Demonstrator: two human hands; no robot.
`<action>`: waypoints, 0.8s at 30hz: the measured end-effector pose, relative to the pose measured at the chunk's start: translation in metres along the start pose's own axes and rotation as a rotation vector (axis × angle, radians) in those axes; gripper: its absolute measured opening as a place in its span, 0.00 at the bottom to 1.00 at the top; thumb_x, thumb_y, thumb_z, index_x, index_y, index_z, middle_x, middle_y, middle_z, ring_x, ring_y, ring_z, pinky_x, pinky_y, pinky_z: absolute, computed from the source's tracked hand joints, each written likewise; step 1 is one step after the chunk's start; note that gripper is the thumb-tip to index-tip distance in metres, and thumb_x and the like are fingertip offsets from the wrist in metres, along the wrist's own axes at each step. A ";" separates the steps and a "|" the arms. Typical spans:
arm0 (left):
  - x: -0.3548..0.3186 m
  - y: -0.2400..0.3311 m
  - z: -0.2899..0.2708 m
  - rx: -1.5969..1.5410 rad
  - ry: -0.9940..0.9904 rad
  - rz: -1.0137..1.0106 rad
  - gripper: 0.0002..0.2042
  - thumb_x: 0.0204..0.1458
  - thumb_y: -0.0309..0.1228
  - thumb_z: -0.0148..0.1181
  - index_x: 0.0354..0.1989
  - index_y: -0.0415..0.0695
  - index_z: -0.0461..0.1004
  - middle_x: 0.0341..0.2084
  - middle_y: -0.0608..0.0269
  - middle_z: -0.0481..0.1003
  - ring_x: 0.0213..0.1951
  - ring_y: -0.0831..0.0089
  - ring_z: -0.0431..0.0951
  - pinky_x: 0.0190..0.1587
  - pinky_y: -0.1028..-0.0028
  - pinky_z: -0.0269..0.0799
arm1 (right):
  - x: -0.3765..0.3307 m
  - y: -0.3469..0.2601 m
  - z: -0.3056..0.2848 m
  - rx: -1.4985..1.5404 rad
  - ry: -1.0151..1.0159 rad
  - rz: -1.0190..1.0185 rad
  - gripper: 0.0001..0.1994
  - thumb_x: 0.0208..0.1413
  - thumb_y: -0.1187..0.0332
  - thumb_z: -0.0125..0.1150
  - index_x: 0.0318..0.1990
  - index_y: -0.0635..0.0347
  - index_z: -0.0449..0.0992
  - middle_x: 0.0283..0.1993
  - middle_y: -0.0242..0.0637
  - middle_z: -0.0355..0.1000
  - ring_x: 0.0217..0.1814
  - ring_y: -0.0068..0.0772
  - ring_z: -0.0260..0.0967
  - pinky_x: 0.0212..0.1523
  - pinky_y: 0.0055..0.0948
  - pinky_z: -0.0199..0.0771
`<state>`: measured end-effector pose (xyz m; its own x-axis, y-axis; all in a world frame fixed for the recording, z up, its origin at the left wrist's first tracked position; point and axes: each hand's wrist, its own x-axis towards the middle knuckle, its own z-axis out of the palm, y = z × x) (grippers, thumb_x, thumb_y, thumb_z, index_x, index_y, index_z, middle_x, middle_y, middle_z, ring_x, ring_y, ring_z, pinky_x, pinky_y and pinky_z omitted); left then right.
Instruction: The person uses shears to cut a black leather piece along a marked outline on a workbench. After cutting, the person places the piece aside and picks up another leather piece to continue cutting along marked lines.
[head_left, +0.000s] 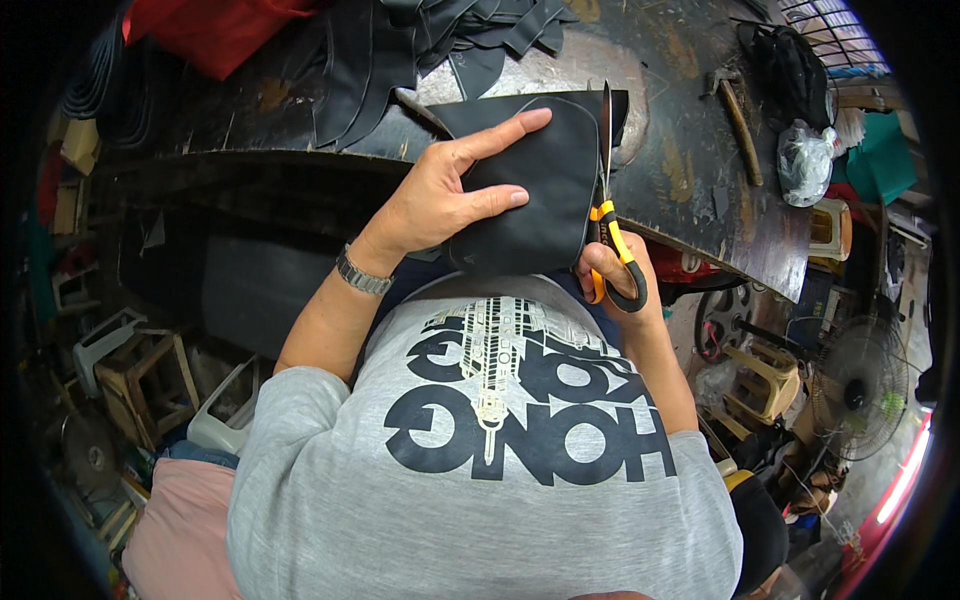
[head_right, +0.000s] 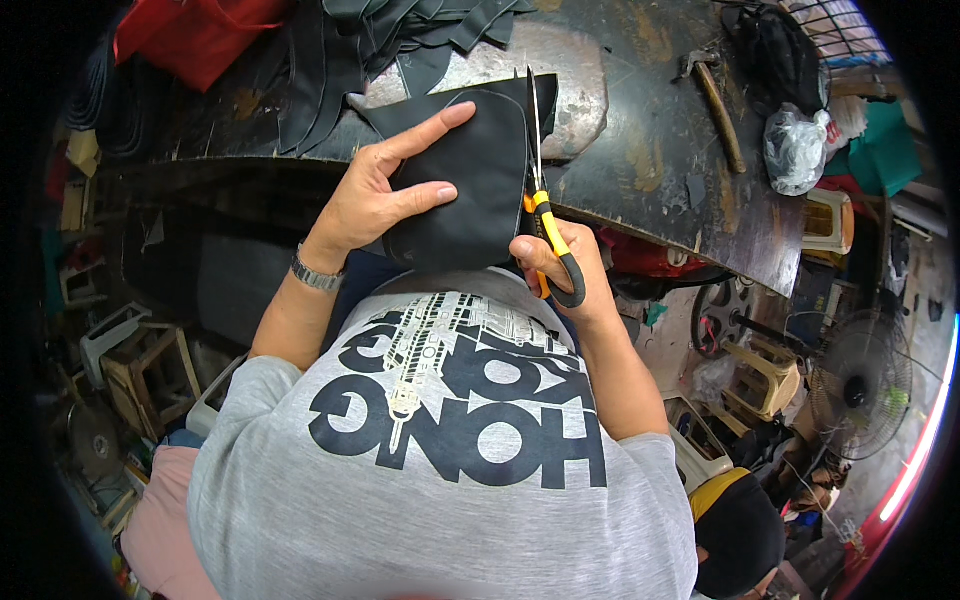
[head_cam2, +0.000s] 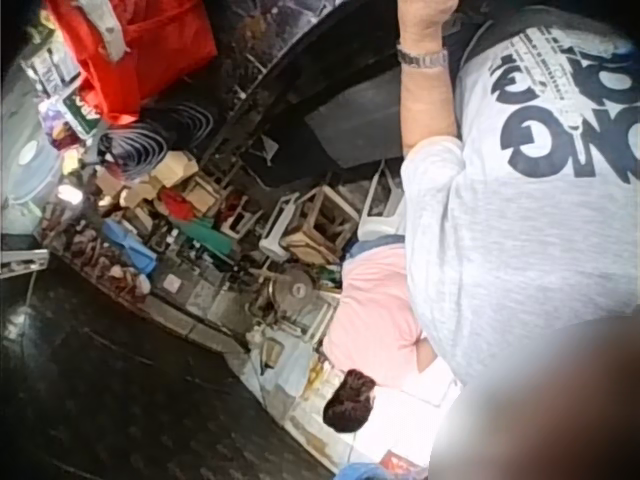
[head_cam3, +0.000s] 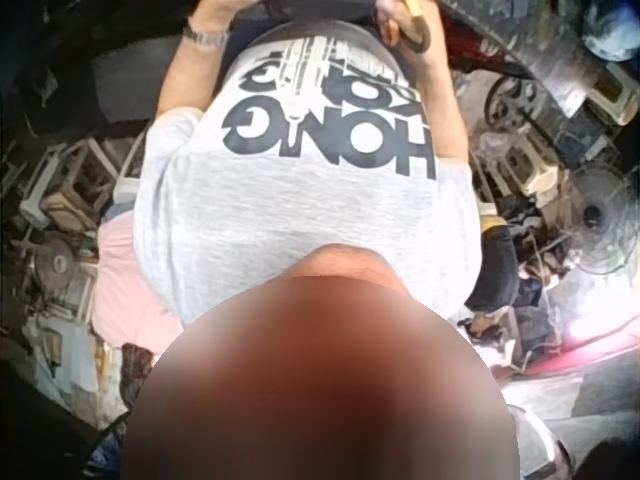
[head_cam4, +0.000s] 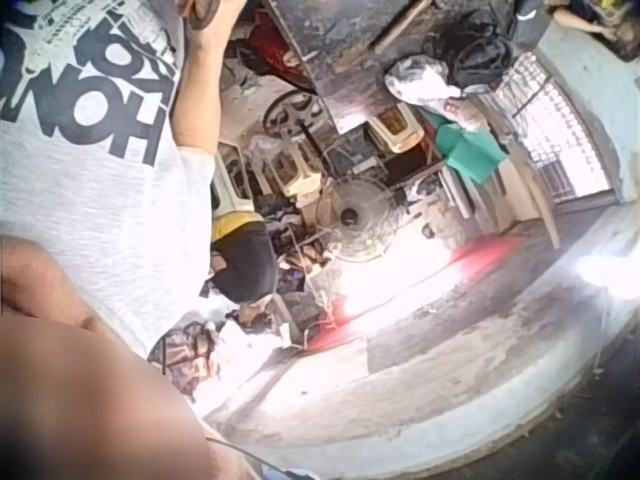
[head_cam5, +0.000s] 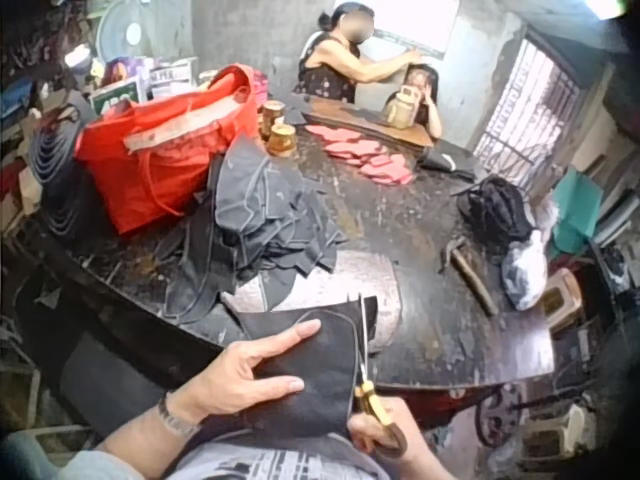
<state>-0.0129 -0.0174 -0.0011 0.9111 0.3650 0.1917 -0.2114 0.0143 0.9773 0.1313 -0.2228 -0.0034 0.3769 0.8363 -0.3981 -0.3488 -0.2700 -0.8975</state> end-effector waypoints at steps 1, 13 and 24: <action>0.000 -0.001 -0.001 0.000 -0.001 0.014 0.30 0.50 0.22 0.63 0.64 0.37 0.62 0.63 0.57 0.65 0.62 0.70 0.66 0.65 0.72 0.58 | -0.001 0.001 -0.001 0.011 0.003 0.017 0.20 0.47 0.54 0.72 0.27 0.62 0.73 0.18 0.27 0.65 0.14 0.16 0.61 0.14 0.17 0.59; -0.002 0.004 -0.008 0.024 -0.073 -0.065 0.29 0.48 0.23 0.64 0.62 0.39 0.66 0.61 0.55 0.68 0.63 0.66 0.66 0.66 0.71 0.56 | 0.004 0.002 -0.005 -0.037 -0.028 -0.019 0.19 0.49 0.54 0.70 0.29 0.61 0.73 0.19 0.29 0.66 0.18 0.18 0.65 0.20 0.16 0.64; 0.003 0.002 -0.030 0.057 -0.184 -0.088 0.32 0.44 0.21 0.63 0.63 0.42 0.66 0.60 0.57 0.69 0.61 0.68 0.68 0.66 0.72 0.58 | -0.003 0.002 -0.023 -0.117 -0.100 0.077 0.18 0.48 0.56 0.70 0.25 0.60 0.72 0.15 0.28 0.64 0.12 0.17 0.59 0.12 0.18 0.57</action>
<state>-0.0212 0.0119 -0.0011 0.9755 0.1887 0.1134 -0.1123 -0.0163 0.9935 0.1494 -0.2367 -0.0088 0.2638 0.8527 -0.4510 -0.2686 -0.3841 -0.8834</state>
